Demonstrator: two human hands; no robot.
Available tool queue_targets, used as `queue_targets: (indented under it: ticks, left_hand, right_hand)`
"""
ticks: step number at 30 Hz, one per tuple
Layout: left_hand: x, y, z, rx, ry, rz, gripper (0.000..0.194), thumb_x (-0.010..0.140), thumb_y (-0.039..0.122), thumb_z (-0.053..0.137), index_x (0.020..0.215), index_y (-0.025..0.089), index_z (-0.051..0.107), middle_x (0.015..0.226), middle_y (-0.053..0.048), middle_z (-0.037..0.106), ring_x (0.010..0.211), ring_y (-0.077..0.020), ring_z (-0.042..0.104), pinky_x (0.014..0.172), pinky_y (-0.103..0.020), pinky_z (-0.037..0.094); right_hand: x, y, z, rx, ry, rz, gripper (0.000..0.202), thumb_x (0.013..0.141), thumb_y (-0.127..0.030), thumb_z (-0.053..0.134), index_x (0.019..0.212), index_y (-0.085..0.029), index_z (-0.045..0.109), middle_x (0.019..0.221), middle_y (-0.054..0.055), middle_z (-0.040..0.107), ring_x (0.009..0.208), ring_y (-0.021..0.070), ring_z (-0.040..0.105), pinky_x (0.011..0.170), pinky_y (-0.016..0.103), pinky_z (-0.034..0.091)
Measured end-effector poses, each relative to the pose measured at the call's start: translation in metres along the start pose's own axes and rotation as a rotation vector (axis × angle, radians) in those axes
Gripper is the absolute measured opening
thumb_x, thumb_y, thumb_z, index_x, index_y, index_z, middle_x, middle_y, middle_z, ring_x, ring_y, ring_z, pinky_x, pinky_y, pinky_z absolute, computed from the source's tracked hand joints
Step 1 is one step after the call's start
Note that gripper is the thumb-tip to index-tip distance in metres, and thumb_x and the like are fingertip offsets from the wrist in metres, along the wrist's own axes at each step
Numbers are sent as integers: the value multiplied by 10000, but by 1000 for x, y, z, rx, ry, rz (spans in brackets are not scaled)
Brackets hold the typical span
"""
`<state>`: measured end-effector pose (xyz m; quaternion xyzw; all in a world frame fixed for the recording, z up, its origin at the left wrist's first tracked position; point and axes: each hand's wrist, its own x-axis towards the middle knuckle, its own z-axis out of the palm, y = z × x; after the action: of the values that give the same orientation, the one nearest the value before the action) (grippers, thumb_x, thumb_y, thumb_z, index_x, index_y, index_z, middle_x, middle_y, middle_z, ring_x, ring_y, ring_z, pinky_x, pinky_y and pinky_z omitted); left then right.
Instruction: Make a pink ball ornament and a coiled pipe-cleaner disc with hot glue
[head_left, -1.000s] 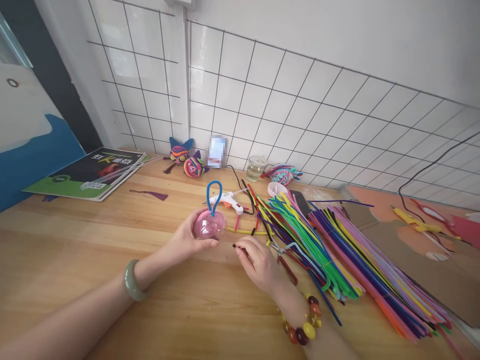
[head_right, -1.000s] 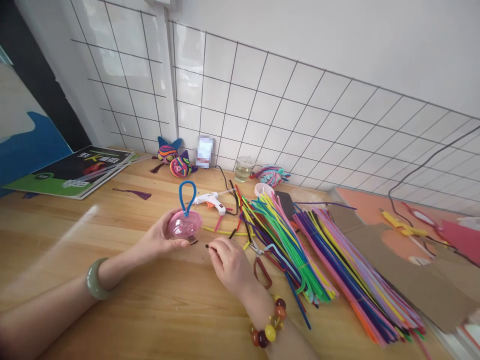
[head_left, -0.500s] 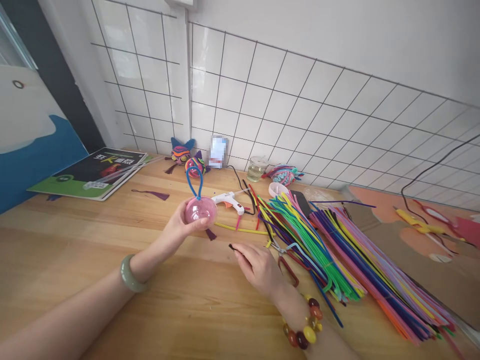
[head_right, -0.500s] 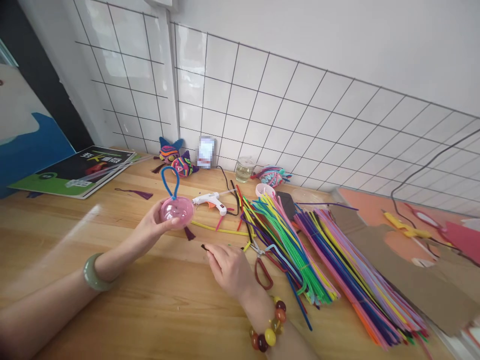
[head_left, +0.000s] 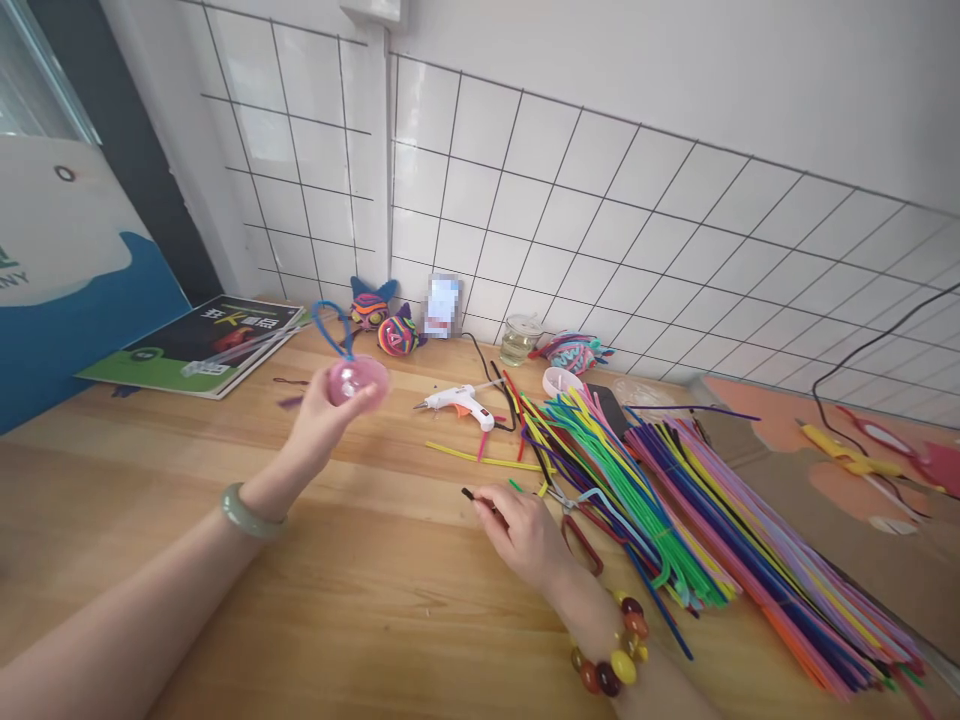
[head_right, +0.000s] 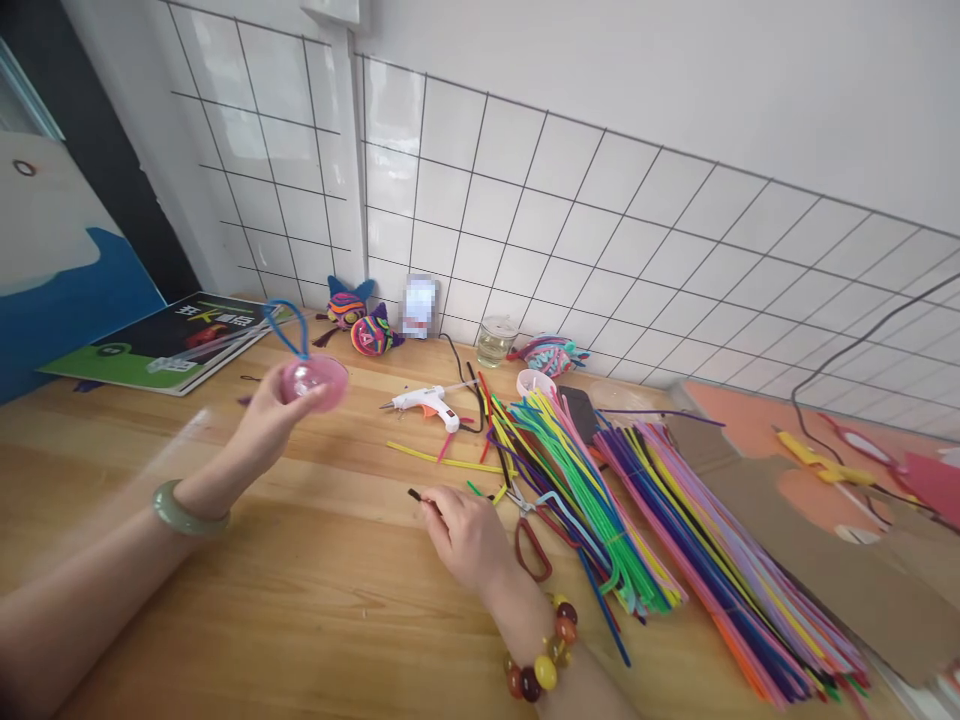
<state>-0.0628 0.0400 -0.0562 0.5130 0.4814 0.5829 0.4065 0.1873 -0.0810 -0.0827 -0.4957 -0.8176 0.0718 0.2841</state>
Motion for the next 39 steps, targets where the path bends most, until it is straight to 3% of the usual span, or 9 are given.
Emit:
queue_targets:
  ticks: [4,7,18,26,34,39]
  left_hand:
    - [-9,-9,12,146,-378,-96,607,581,407,705,1094,166,487,1058,-86,593,988,-258,552,835,-361,445]
    - [-9,-14,10,214,-572,-121,634,564,414,713,1097,167,476,1059,-80,599,986,-254,557,819,-350,459]
    - [5,-14,-12,407,-788,-67,701,564,425,718,1141,180,403,1065,-89,586,937,-252,573,746,-330,473]
    - [7,-17,-18,428,-829,-27,736,567,445,703,1189,184,411,1089,-98,586,958,-261,564,748,-333,463]
    - [4,1,-18,510,-791,-21,628,551,439,699,1084,184,488,977,-72,614,866,-240,591,698,-317,469]
    - [11,1,-21,564,-630,65,653,550,424,694,1113,204,445,1019,-65,586,881,-228,580,710,-312,476]
  right_hand:
    - [-2,-1,-1,-11,-18,36,144,865,-200,411,916,-186,545,730,35,656,626,158,607,561,248,394]
    - [-2,-1,0,-6,-29,49,139,865,-206,413,911,-186,542,721,26,654,621,149,603,560,235,383]
    - [-2,0,3,13,-61,61,111,867,-216,409,873,-188,517,682,10,631,590,132,578,547,225,363]
    - [-1,-2,1,1,-102,98,118,872,-247,397,855,-189,498,641,-4,608,556,129,559,523,223,336]
    - [-1,-2,1,3,-104,104,111,866,-241,408,851,-193,507,666,0,614,566,127,551,533,225,343]
    - [-1,-2,1,10,-109,108,104,864,-239,415,847,-193,507,673,3,615,569,129,549,538,228,346]
